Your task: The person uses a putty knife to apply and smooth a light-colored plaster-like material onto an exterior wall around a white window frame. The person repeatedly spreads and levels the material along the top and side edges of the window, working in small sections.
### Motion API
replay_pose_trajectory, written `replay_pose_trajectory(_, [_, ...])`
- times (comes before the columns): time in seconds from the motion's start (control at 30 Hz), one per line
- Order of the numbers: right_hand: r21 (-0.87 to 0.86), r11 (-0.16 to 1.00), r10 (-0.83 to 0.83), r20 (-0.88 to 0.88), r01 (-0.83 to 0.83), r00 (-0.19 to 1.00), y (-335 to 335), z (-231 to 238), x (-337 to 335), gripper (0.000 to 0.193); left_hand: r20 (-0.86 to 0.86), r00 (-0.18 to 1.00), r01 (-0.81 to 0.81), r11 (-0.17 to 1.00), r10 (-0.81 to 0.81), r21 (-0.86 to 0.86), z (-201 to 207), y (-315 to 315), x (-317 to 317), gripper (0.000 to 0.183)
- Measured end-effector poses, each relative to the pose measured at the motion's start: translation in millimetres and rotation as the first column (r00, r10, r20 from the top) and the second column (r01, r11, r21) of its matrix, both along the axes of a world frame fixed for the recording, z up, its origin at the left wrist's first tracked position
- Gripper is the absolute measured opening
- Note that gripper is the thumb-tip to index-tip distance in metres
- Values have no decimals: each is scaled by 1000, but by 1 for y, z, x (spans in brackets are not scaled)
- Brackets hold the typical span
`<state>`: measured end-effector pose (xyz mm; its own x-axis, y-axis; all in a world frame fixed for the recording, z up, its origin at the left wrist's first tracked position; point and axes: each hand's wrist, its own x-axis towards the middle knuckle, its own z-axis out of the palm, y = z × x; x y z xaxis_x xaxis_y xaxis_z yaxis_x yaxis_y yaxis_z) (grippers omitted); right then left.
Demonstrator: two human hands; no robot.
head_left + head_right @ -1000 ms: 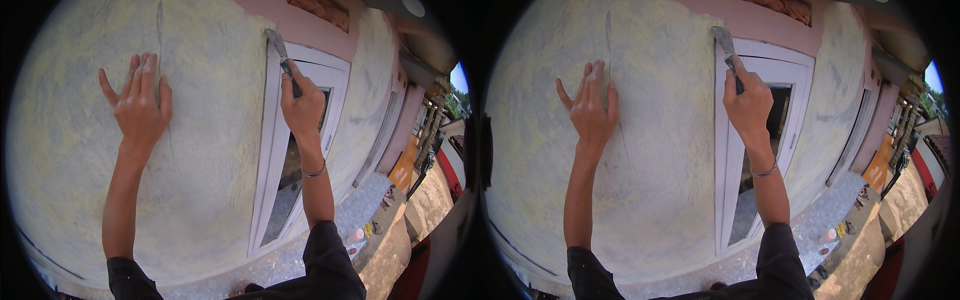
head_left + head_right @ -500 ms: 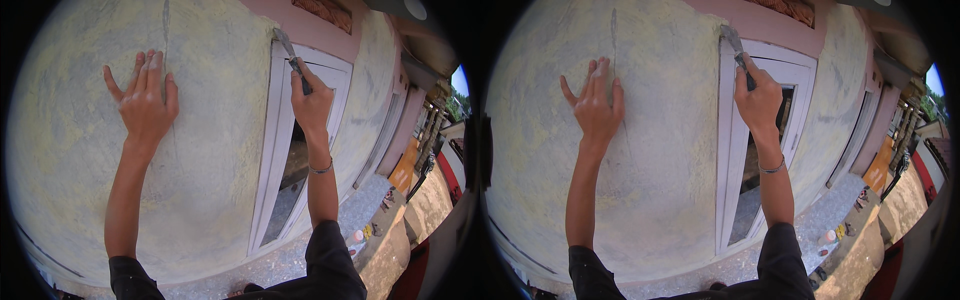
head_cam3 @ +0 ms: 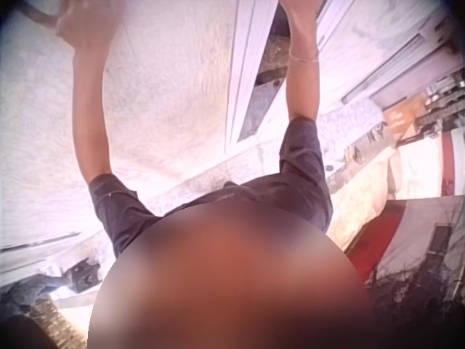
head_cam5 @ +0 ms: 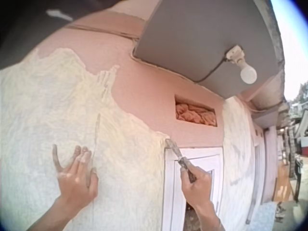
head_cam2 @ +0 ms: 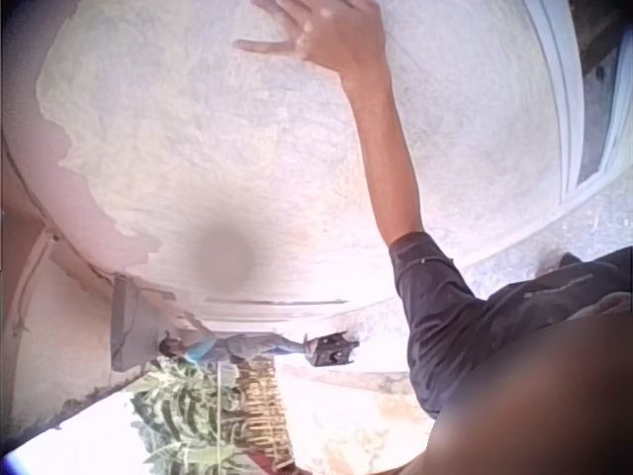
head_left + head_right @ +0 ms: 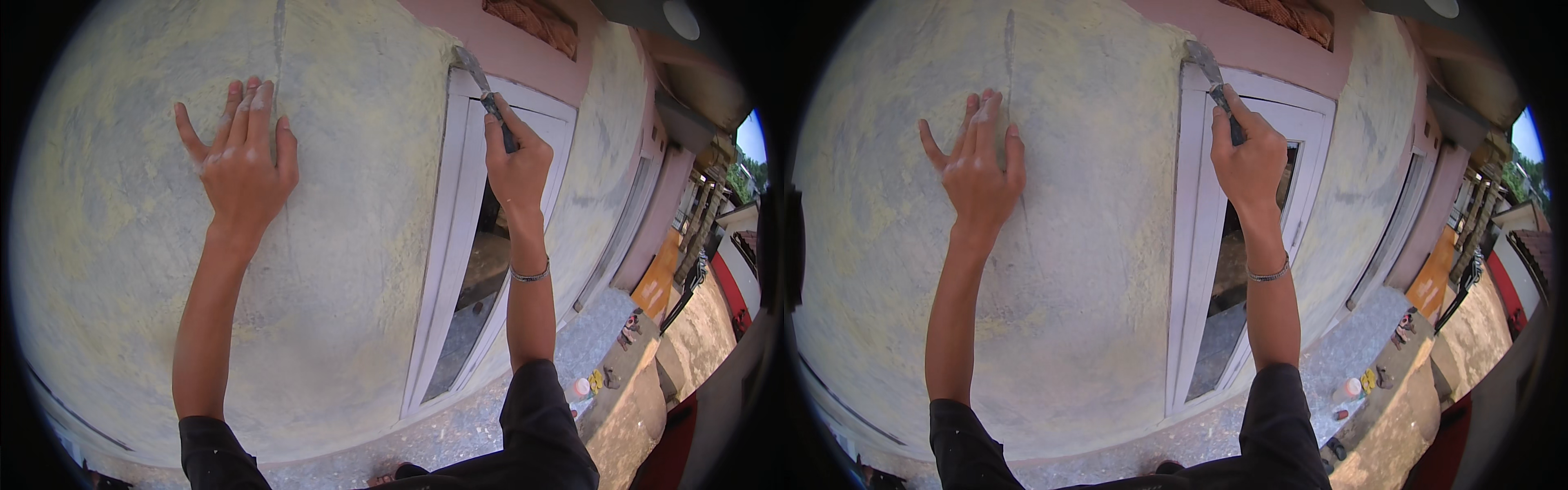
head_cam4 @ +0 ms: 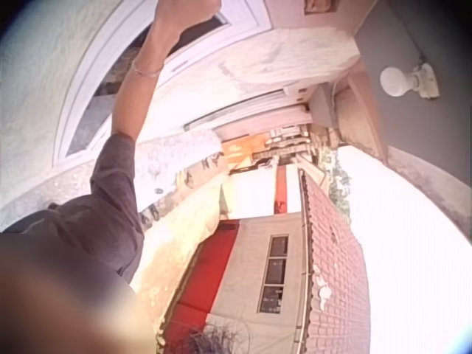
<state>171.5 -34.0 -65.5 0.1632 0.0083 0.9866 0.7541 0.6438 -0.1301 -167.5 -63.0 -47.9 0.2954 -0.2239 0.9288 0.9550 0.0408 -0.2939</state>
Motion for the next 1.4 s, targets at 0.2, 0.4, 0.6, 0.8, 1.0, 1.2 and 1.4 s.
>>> replay_pose_trajectory(0.2, [-38,999,-22,16,23,1000,4,0,5,35,0,1000,19,1000,-19,-1,0,3,0,37])
replay_pose_trajectory(0.4, [-67,997,-44,27,46,999,7,4,9,34,21,1000,-11,999,12,-36,-2,3,1,41])
replay_pose_trajectory(0.6, [7,999,-32,41,31,999,5,25,11,34,2,1000,12,1000,-12,-2,0,2,1,37])
replay_pose_trajectory(0.8, [-1,999,-50,81,50,995,-2,13,11,33,-6,1000,20,1000,-20,3,0,1,-1,36])
replay_pose_trajectory(1.0, [-75,992,-97,104,105,990,-6,14,11,34,28,1000,-6,999,7,-32,-2,3,3,40])
replay_pose_trajectory(1.2, [-11,1000,-28,95,30,995,-5,15,6,34,39,999,-8,1000,8,-17,-3,6,3,41])
replay_pose_trajectory(1.4, [-55,998,-26,53,29,998,-8,17,2,34,27,1000,-5,1000,6,-17,-4,5,1,42])
